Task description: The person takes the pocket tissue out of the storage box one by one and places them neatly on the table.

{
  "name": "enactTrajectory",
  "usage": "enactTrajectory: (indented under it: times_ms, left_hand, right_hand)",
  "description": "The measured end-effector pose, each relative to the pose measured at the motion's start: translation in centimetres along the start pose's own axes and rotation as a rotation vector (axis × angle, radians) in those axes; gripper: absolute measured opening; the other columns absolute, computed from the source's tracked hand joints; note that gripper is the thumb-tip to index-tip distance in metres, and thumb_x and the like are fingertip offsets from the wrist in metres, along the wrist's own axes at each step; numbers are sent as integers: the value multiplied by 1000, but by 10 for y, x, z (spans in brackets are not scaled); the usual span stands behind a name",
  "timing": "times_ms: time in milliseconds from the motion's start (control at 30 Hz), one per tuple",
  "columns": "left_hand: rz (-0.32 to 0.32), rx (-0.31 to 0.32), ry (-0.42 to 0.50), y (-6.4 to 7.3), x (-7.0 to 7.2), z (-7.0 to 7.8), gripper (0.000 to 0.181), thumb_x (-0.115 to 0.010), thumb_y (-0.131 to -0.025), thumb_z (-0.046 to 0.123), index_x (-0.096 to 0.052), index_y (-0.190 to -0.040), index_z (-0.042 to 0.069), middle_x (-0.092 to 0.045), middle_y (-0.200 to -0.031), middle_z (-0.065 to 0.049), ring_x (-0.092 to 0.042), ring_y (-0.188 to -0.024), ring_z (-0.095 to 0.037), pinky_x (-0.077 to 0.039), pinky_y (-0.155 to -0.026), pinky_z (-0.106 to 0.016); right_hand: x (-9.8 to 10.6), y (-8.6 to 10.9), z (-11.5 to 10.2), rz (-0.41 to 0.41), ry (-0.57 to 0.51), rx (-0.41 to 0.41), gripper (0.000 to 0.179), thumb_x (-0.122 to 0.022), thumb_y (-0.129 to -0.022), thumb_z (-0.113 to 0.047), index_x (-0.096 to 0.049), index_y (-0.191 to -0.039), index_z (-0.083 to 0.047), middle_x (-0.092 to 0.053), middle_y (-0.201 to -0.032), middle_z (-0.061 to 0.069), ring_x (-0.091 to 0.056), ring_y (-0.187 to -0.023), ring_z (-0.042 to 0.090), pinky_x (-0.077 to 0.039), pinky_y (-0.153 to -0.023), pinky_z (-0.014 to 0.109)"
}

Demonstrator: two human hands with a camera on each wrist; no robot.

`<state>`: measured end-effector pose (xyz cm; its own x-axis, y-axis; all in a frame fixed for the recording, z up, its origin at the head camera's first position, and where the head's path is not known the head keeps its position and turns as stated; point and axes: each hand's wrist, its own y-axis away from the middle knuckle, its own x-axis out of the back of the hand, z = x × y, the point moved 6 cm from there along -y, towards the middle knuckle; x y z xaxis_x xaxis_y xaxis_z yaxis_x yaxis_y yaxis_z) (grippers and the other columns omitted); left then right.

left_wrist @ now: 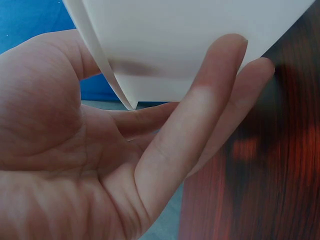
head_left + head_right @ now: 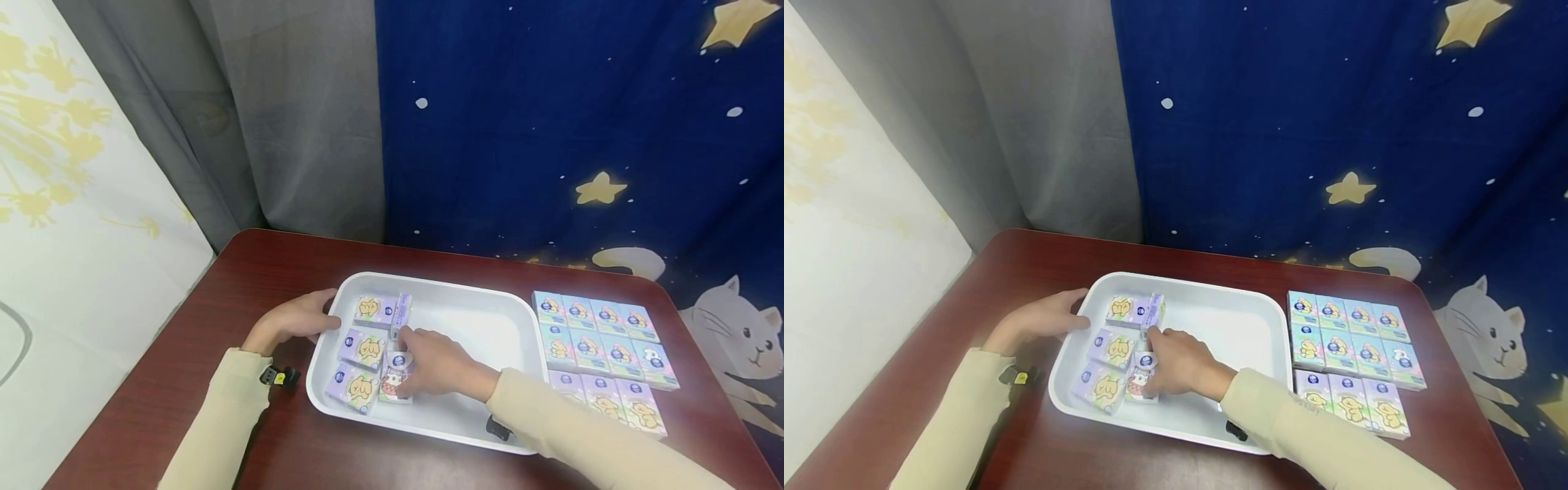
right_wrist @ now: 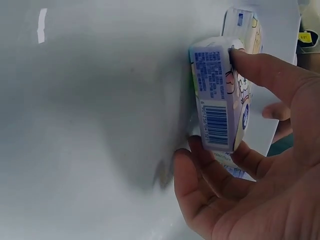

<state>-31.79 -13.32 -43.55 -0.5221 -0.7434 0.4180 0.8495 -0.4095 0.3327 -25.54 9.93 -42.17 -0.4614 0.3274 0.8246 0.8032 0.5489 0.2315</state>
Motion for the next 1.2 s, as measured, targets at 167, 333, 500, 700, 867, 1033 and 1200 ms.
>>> enactTrajectory:
  times_ms: [167, 333, 500, 700, 867, 1033, 1200]
  left_hand:
    - [0, -2, 2, 0, 0, 0, 55, -68, -102, 6, -47, -152, -4, -76, -108, -15, -80, -91, -31, -69, -75, -49]
    - [-5, -5, 7, 0, 0, 0, 55, -68, -103, 6, -47, -153, -4, -76, -108, -16, -80, -91, -31, -69, -75, -49]
    - [-7, -2, 7, -1, 0, -1, 57, -69, -102, 7, -46, -154, -3, -77, -108, -15, -80, -90, -31, -69, -74, -49]
    - [-3, 0, 0, -1, 1, -2, 58, -70, -102, 8, -46, -155, -3, -77, -109, -15, -80, -91, -30, -69, -75, -49]
    - [-6, -1, 7, 0, 0, 0, 58, -71, -102, 8, -46, -155, -2, -76, -111, -16, -80, -91, -31, -69, -77, -50]
    - [-11, -7, 16, 1, 0, 1, 58, -70, -102, 7, -46, -154, -3, -76, -111, -17, -80, -92, -31, -69, -77, -51]
    - [-12, -11, 17, 1, 0, 1, 57, -69, -102, 6, -46, -153, -3, -76, -111, -17, -80, -91, -32, -69, -76, -51]
  right_hand:
    - [0, 0, -2, -13, -68, 22, 58, -100, -78, -19, -60, -119, -13, -64, -98, -3, -61, -86, 15, -54, -75, 35]
    - [2, -1, -1, -47, -227, 42, 50, -94, -80, -1, -57, -112, -14, -68, -106, 2, -62, -91, 18, -54, -78, 37]
    - [3, 1, 8, -109, -501, -41, 46, -85, -82, 9, -59, -115, -11, -66, -114, 13, -67, -93, 23, -63, -75, 38]
    - [7, 7, 20, -149, -715, -137, 44, -76, -87, 12, -61, -123, -8, -60, -117, 17, -73, -94, 28, -69, -77, 45]
    - [15, 15, 29, -140, -725, -176, 43, -73, -90, 8, -62, -127, -10, -59, -123, 17, -73, -96, 30, -68, -78, 50]
    - [26, 26, 37, -140, -717, -199, 40, -72, -94, 4, -63, -130, -12, -59, -128, 16, -72, -99, 31, -68, -80, 51]
    - [36, 38, 48, -149, -743, -215, 40, -70, -97, 2, -62, -134, -11, -58, -131, 16, -72, -102, 32, -67, -82, 55]
